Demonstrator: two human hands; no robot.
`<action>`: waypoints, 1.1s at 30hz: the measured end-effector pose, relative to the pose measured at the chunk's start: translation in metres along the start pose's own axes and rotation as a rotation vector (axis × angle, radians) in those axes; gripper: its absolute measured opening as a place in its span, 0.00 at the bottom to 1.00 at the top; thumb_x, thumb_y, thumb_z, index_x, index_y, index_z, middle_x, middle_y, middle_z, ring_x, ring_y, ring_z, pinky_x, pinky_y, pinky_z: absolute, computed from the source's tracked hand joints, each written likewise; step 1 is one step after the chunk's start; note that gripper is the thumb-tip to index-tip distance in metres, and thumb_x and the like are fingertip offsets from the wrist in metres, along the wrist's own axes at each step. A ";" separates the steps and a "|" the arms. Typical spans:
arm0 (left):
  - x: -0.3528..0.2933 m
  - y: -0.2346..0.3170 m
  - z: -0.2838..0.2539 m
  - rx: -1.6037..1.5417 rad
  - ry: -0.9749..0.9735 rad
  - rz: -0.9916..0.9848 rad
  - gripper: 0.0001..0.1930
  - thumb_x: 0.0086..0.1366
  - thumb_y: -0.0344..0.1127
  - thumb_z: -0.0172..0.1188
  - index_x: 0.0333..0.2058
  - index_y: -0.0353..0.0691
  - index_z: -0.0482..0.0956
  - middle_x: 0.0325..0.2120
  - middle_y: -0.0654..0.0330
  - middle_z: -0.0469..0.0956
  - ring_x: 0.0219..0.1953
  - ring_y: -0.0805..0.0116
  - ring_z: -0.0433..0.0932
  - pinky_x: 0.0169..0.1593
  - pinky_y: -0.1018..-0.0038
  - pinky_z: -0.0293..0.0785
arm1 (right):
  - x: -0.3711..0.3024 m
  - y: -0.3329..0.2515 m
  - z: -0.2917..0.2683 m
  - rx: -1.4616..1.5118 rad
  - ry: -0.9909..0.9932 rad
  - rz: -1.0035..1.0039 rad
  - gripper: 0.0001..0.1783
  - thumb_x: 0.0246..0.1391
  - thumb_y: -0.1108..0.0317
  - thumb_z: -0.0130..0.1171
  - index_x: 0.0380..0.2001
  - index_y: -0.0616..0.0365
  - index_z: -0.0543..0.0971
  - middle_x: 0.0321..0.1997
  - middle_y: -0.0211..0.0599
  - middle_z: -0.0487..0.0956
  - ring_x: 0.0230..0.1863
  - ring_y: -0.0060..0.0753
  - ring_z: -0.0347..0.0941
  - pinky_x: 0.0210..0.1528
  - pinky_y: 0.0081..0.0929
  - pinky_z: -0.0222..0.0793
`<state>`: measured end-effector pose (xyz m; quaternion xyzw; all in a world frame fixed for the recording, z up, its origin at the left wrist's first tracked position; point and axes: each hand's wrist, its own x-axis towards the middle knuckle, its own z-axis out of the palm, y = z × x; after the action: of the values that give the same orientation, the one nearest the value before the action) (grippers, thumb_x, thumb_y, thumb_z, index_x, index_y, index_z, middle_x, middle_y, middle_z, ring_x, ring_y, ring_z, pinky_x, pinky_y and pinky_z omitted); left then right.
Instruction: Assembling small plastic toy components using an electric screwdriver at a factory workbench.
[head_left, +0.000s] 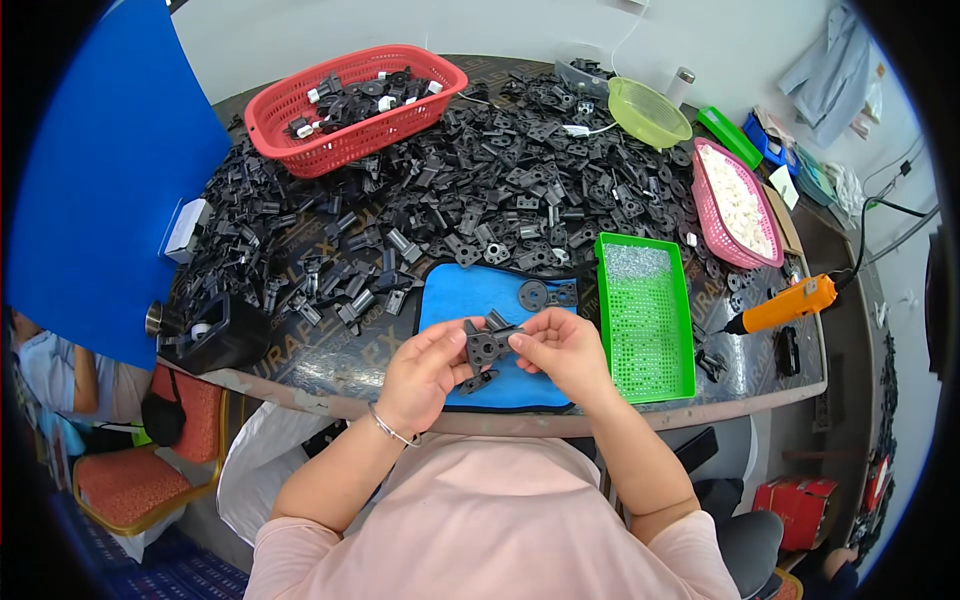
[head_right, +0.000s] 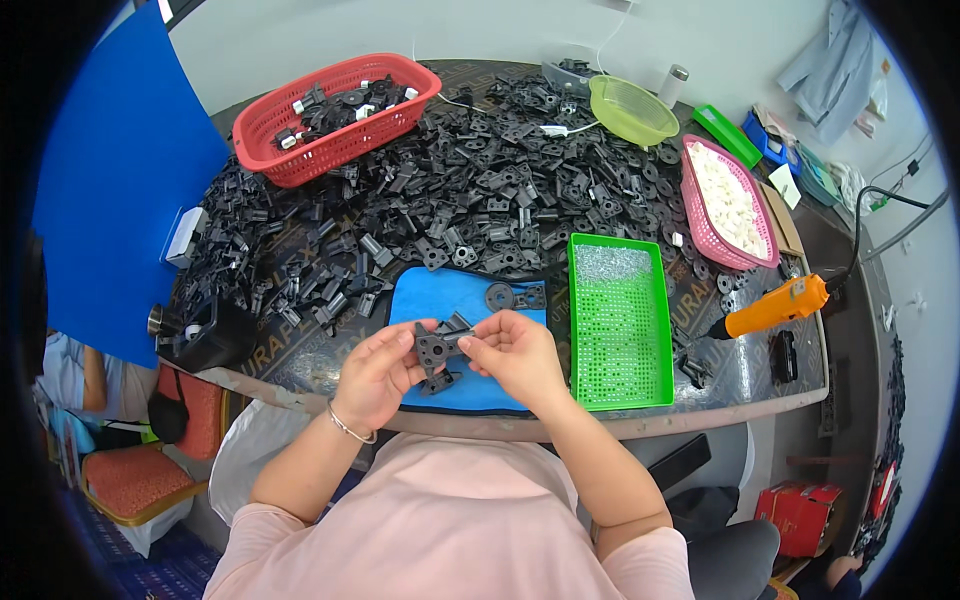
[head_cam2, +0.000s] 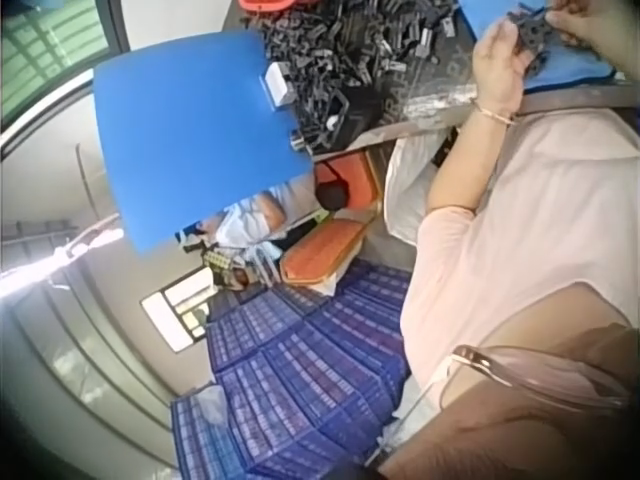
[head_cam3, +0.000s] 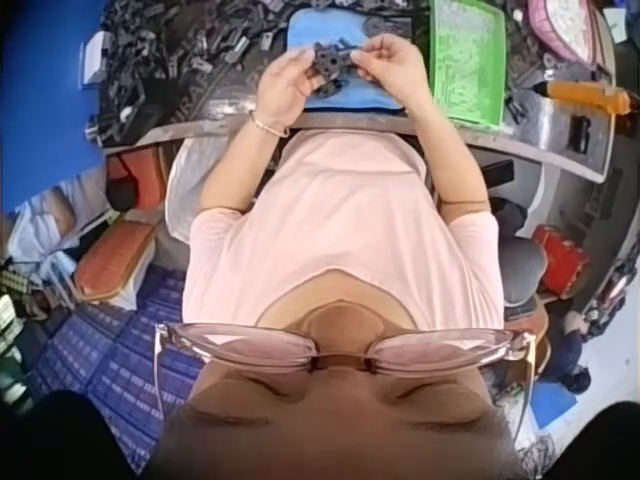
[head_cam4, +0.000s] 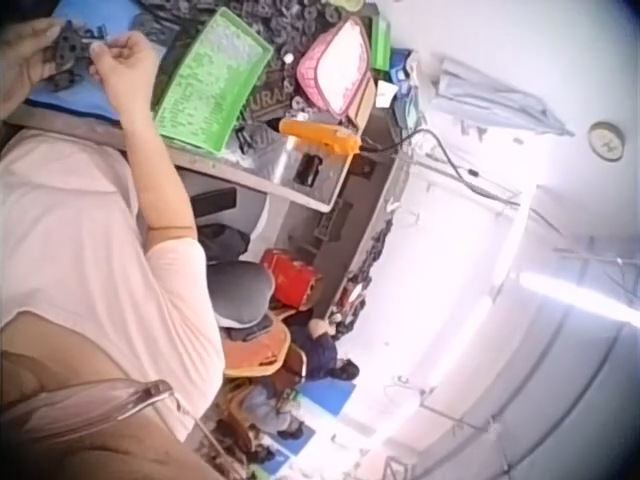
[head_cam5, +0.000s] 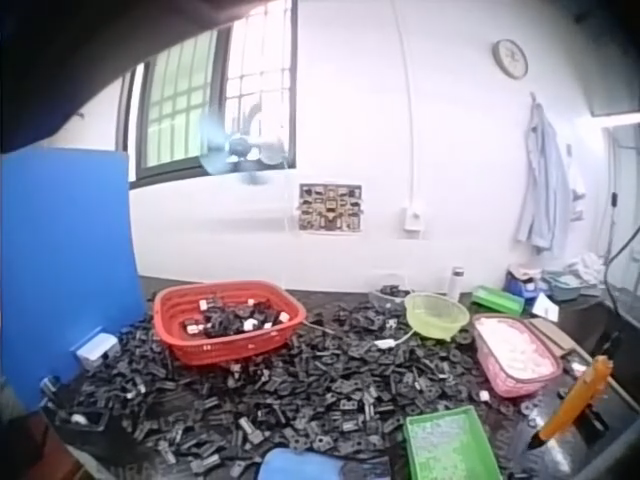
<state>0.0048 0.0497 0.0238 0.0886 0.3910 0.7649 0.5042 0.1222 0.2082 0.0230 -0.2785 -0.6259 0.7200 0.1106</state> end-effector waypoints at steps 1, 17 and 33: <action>0.000 -0.003 -0.001 0.000 0.000 0.000 0.16 0.65 0.31 0.53 0.49 0.30 0.71 0.43 0.55 0.76 0.44 0.67 0.76 0.49 0.67 0.75 | 0.000 0.005 0.000 0.000 0.000 0.000 0.12 0.49 0.68 0.66 0.32 0.63 0.75 0.24 0.31 0.79 0.24 0.18 0.74 0.25 0.16 0.70; -0.014 -0.023 -0.015 0.493 -0.055 0.045 0.14 0.58 0.18 0.57 0.44 0.32 0.74 0.41 0.56 0.77 0.43 0.70 0.76 0.47 0.75 0.75 | -0.035 0.043 -0.001 -0.022 -0.099 -0.080 0.12 0.52 0.73 0.62 0.40 0.62 0.75 0.37 0.29 0.77 0.34 0.14 0.71 0.36 0.15 0.70; -0.001 -0.044 0.015 1.288 -0.490 0.194 0.12 0.61 0.24 0.53 0.45 0.37 0.71 0.42 0.55 0.77 0.43 0.61 0.76 0.47 0.73 0.70 | -0.108 0.035 -0.103 -1.297 0.346 -0.387 0.09 0.41 0.69 0.64 0.30 0.50 0.78 0.32 0.31 0.75 0.42 0.37 0.70 0.52 0.39 0.55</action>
<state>0.0444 0.0650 0.0042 0.5746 0.6322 0.3803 0.3542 0.2729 0.2329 0.0114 -0.2825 -0.9412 0.1135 0.1464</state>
